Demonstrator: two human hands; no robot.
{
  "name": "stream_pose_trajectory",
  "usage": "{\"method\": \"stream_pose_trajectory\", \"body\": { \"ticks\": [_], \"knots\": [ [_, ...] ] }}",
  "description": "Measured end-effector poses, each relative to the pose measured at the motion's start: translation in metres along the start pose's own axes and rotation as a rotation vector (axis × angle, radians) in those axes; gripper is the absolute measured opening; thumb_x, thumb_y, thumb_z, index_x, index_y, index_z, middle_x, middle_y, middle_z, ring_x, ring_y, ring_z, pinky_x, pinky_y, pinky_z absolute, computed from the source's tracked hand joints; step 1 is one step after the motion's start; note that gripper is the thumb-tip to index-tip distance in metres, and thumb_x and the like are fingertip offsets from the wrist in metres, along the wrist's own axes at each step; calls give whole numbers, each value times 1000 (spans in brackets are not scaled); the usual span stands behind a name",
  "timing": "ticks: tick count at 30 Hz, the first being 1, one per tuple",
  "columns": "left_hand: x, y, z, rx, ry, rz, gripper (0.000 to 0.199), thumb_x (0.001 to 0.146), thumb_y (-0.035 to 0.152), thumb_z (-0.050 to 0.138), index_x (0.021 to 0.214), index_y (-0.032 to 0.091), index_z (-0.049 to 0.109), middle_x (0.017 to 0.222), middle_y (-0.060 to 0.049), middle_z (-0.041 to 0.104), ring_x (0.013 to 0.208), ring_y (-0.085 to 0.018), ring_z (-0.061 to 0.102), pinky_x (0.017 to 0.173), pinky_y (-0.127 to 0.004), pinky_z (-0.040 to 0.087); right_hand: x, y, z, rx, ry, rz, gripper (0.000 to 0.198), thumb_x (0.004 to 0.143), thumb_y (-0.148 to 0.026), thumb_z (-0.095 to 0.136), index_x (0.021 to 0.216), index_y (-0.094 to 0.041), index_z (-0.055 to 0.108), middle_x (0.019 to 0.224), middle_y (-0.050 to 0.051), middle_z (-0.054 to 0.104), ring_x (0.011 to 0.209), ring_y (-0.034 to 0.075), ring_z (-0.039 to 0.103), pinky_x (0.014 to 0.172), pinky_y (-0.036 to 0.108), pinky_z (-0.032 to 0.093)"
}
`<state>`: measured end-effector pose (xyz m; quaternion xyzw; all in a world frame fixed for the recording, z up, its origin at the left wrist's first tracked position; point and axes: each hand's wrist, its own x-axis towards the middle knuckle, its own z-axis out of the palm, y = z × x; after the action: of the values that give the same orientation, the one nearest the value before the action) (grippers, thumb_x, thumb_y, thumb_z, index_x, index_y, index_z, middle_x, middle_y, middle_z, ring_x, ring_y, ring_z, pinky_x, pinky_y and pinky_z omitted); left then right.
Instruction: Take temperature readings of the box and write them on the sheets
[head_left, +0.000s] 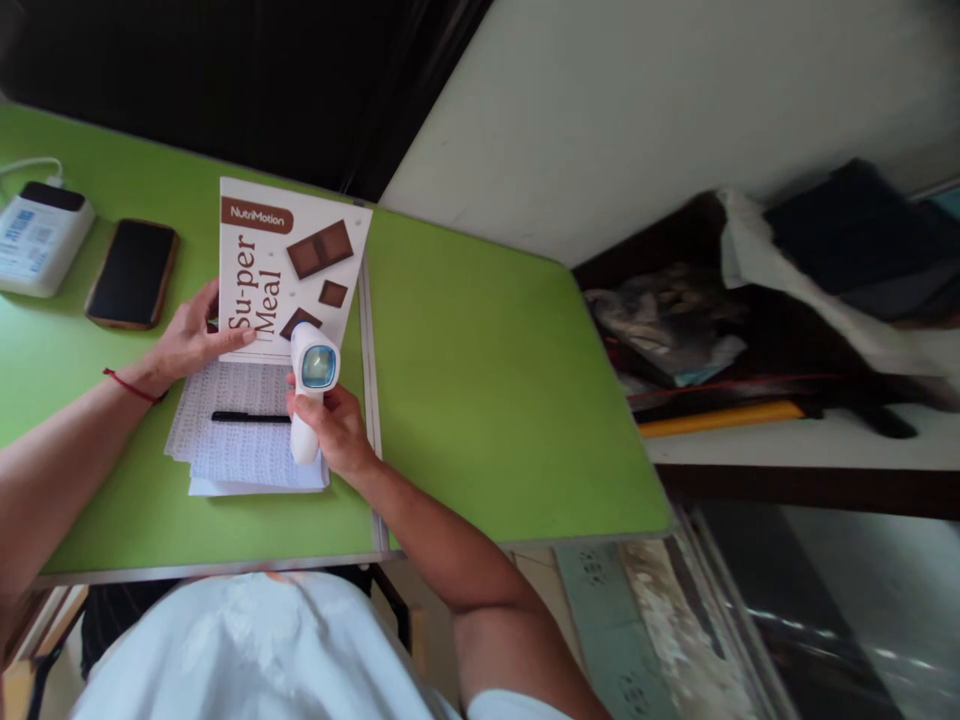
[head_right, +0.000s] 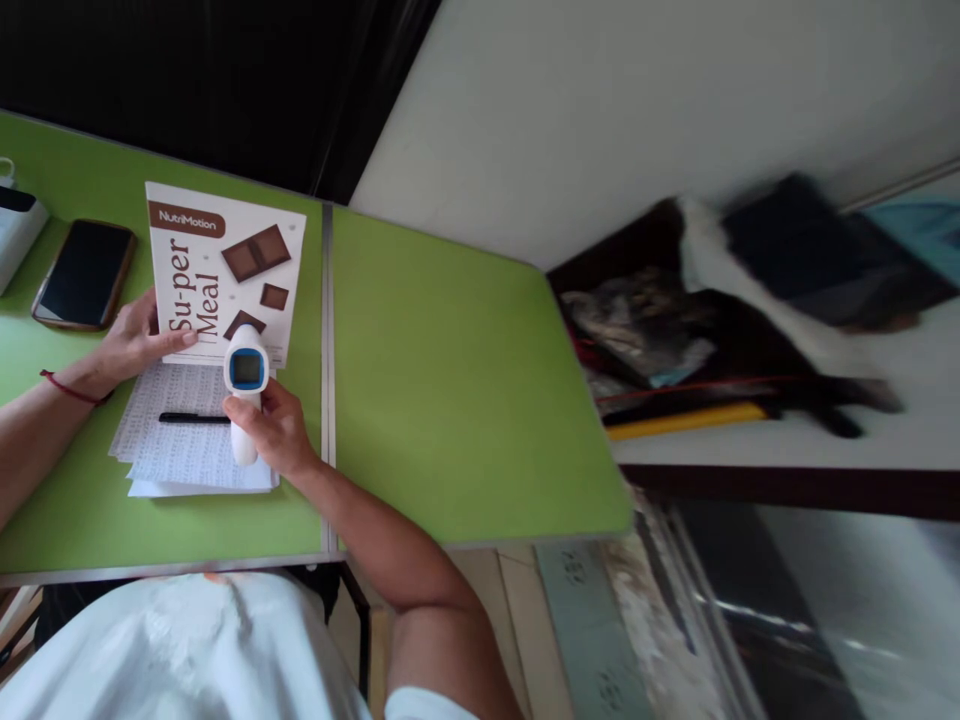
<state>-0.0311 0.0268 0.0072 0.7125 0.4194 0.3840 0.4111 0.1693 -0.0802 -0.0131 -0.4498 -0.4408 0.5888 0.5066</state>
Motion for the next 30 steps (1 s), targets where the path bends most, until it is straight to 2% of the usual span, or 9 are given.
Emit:
{"method": "stream_pose_trajectory", "body": {
  "ticks": [9,16,27,30],
  "knots": [
    [0,-3,0,4,-2,62,62,72,50,75,120,15,55,118,-14,65,105,-31,63,88,-41,55,-1,-3,1,-8,2,5,28,69,-46,70,73,-21,58,66,-3,51,59,10,44,56,27,37],
    [-1,-5,0,34,15,61,61,72,49,75,119,16,56,114,-14,67,100,-31,65,81,-41,57,0,-3,2,-46,-2,11,30,69,-49,68,75,-22,58,68,-2,51,60,11,45,56,27,39],
    [0,-4,-1,26,18,26,65,70,50,76,122,15,56,116,-14,66,106,-34,63,89,-48,54,0,-7,-3,-35,-23,-17,30,71,-51,68,75,-21,60,65,-3,52,57,10,45,53,26,38],
    [-1,-5,0,1,24,13,69,68,50,78,123,15,56,118,-15,65,110,-36,60,91,-50,53,0,-18,-13,-109,59,-90,36,72,-57,65,73,-22,58,66,-2,55,56,11,47,53,27,41]
  ]
}}
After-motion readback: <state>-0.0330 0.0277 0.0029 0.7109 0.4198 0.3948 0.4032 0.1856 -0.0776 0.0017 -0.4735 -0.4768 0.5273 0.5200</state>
